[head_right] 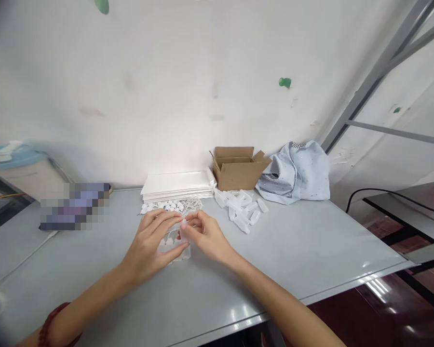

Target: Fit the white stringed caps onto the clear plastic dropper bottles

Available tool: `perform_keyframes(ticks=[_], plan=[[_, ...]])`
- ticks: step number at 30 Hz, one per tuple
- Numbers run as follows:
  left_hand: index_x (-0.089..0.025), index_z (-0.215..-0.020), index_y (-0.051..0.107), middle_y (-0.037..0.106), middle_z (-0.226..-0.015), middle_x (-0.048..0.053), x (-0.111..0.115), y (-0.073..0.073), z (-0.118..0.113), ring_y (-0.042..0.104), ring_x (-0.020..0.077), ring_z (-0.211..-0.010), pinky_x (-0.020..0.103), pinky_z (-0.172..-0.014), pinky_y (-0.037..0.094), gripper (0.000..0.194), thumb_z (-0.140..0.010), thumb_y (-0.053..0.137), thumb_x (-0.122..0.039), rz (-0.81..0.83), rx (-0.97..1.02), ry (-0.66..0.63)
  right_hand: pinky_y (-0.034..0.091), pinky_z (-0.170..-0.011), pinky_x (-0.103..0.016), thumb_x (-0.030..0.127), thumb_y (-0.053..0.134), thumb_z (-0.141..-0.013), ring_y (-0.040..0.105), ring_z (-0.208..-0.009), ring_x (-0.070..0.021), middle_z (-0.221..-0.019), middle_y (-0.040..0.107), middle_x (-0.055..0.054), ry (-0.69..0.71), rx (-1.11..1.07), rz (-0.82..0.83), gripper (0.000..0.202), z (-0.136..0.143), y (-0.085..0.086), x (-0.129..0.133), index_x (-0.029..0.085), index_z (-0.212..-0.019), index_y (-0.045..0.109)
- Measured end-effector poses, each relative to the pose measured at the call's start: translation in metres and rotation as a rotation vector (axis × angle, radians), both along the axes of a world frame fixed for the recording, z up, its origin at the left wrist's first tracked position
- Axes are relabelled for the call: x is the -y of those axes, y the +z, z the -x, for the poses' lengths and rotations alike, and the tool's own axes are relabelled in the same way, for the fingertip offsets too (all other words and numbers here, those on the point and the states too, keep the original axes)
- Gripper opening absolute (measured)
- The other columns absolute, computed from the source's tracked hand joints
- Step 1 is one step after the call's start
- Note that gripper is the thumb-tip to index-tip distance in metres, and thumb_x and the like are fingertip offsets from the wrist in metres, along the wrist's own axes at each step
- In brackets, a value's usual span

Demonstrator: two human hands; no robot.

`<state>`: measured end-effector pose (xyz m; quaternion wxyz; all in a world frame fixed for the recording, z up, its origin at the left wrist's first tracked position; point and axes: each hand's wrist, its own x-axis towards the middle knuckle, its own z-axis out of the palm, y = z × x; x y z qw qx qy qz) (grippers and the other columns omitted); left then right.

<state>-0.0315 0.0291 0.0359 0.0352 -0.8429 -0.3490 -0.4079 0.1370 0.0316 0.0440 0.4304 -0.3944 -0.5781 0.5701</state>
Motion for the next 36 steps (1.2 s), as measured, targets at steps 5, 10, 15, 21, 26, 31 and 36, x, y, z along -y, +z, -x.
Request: perform_keyframes(ticks=[5,10,15,21,26,31,36], plan=[[-0.018,-0.110,0.056,0.064,-0.112,0.007,-0.003,-0.004,-0.006,0.045,0.0283,-0.111,0.042,-0.089,0.045,0.039,-0.074,0.070,-0.026,0.330,-0.039,-0.133,0.046,-0.059,-0.027,0.033,0.043,-0.088,0.064,-0.062,-0.0148,-0.074,0.064,-0.004,-0.209,0.313,-0.155,0.029,-0.030,0.000,-0.027,0.015,-0.072,0.059],[-0.020,-0.108,0.056,0.063,-0.113,0.006,-0.003,-0.012,-0.011,0.044,0.0300,-0.112,0.049,-0.094,0.038,0.038,-0.074,0.069,-0.027,0.465,-0.180,-0.123,0.038,-0.051,-0.023,0.024,0.044,-0.085,0.058,-0.054,-0.0134,-0.058,0.059,0.000,-0.423,0.543,-0.309,0.020,-0.048,-0.002,-0.040,0.017,-0.071,0.056],[-0.019,-0.107,0.054,0.063,-0.111,0.007,-0.006,-0.013,-0.013,0.045,0.0303,-0.109,0.049,-0.092,0.036,0.037,-0.074,0.067,-0.027,0.502,-0.274,-0.096,0.038,-0.051,-0.023,0.021,0.043,-0.085,0.056,-0.053,-0.0121,-0.067,0.063,-0.002,-0.422,0.601,-0.371,0.018,-0.049,-0.005,-0.042,0.017,-0.073,0.056],[-0.018,-0.110,0.054,0.062,-0.108,0.008,-0.007,0.000,-0.017,0.045,0.0304,-0.109,0.046,-0.089,0.037,0.038,-0.075,0.063,-0.028,0.535,-0.384,-0.080,0.039,-0.054,-0.023,0.018,0.044,-0.085,0.056,-0.053,-0.0115,-0.070,0.064,-0.002,-0.399,0.671,-0.405,0.016,-0.048,-0.010,-0.044,0.017,-0.074,0.056],[-0.017,-0.109,0.055,0.061,-0.108,0.009,-0.007,0.003,-0.018,0.045,0.0309,-0.108,0.047,-0.088,0.036,0.037,-0.076,0.062,-0.031,0.519,-0.442,-0.079,0.039,-0.055,-0.024,0.017,0.045,-0.085,0.055,-0.053,-0.0116,-0.071,0.064,-0.002,-0.390,0.700,-0.414,0.015,-0.049,-0.012,-0.046,0.017,-0.074,0.056],[-0.020,-0.107,0.056,0.061,-0.107,0.008,-0.006,0.000,-0.017,0.046,0.0309,-0.107,0.046,-0.087,0.036,0.033,-0.077,0.061,-0.033,0.483,-0.452,-0.100,0.038,-0.054,-0.023,0.017,0.044,-0.085,0.056,-0.055,-0.0126,-0.067,0.064,-0.002,-0.391,0.733,-0.420,0.016,-0.049,-0.013,-0.047,0.017,-0.075,0.056],[-0.021,-0.107,0.057,0.060,-0.111,0.008,-0.009,0.001,-0.012,0.045,0.0301,-0.108,0.045,-0.089,0.036,0.036,-0.077,0.061,-0.039,0.502,-0.416,-0.118,0.039,-0.056,-0.023,0.016,0.045,-0.086,0.058,-0.060,-0.0127,-0.070,0.065,-0.002,-0.406,0.777,-0.449,0.017,-0.051,-0.013,-0.048,0.017,-0.075,0.057]])
